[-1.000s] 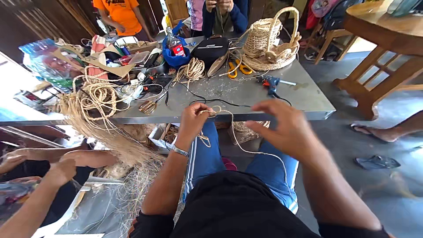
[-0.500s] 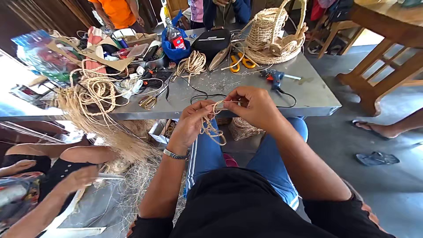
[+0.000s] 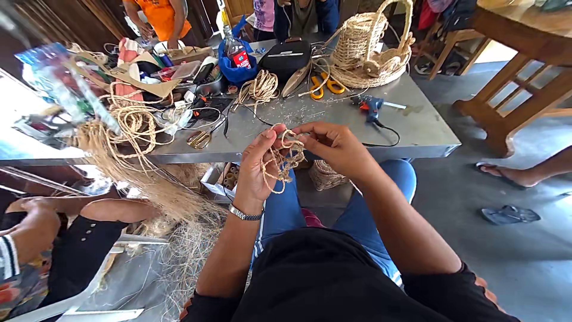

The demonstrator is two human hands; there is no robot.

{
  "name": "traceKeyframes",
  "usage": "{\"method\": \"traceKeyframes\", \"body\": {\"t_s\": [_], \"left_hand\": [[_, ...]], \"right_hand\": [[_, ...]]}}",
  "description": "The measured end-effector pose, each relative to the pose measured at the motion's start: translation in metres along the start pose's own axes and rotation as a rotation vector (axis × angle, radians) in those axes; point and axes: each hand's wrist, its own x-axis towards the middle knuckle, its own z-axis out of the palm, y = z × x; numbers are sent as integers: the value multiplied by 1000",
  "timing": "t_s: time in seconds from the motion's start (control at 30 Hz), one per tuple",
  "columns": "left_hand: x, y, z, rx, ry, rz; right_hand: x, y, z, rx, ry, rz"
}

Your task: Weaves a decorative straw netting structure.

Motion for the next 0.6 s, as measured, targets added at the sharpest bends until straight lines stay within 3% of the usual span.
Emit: {"method": "traceKeyframes", "body": {"t_s": [0.27, 0.6], "left_hand": [[-3, 0, 3, 166, -131, 41], [2, -11, 17, 216, -155, 213]], "right_hand": [[3, -6, -10, 563, -56, 250], [-11, -1, -17, 626, -84, 256]]}}
